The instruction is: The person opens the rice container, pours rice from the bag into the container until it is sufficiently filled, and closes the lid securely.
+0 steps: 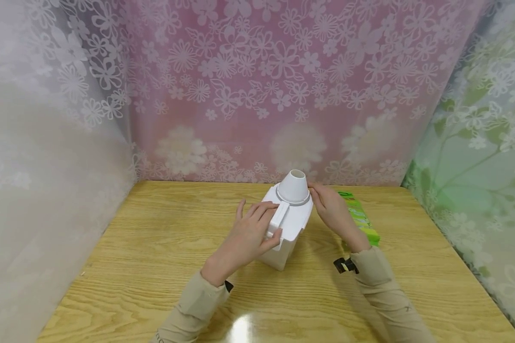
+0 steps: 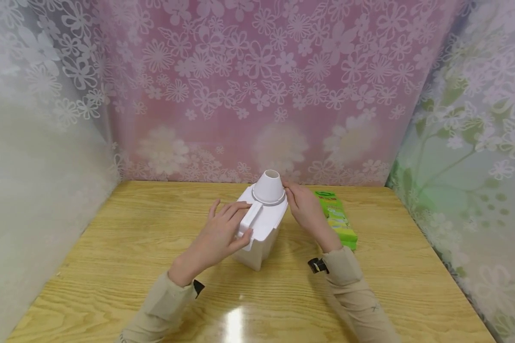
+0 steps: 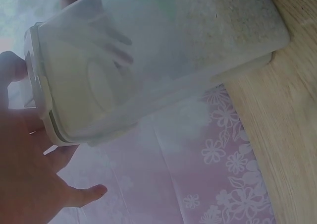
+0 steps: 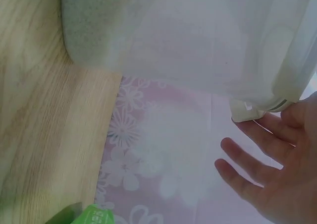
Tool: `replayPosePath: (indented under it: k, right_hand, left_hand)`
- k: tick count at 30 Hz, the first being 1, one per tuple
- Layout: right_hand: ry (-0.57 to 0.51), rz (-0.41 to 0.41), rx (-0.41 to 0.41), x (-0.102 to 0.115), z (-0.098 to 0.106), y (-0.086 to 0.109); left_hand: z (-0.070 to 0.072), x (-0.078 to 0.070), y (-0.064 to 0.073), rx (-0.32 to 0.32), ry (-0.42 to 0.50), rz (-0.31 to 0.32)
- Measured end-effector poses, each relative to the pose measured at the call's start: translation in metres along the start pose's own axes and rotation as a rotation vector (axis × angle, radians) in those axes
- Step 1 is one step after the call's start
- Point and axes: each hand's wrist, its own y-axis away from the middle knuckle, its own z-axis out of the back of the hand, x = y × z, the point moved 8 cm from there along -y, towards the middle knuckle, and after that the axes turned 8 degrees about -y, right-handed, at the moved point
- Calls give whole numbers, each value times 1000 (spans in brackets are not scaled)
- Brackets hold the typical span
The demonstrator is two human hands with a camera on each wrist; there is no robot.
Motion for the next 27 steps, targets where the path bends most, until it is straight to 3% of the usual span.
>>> replayPosePath:
  k: [8,17,22,27]
  right_hand:
    - [-14,-54,-20,0,5,11]
    - [94,-55,-111,6,17,28]
    - [160,-23,-171,14,22,37]
    - [214,76,-240,28,25,48]
  left_hand:
    - [1,10,0,20,41,32]
    - [8,22,1,7,33,51]
    - [13,30,2,1,-7,109]
    - [15,38,4,-29,-73,179]
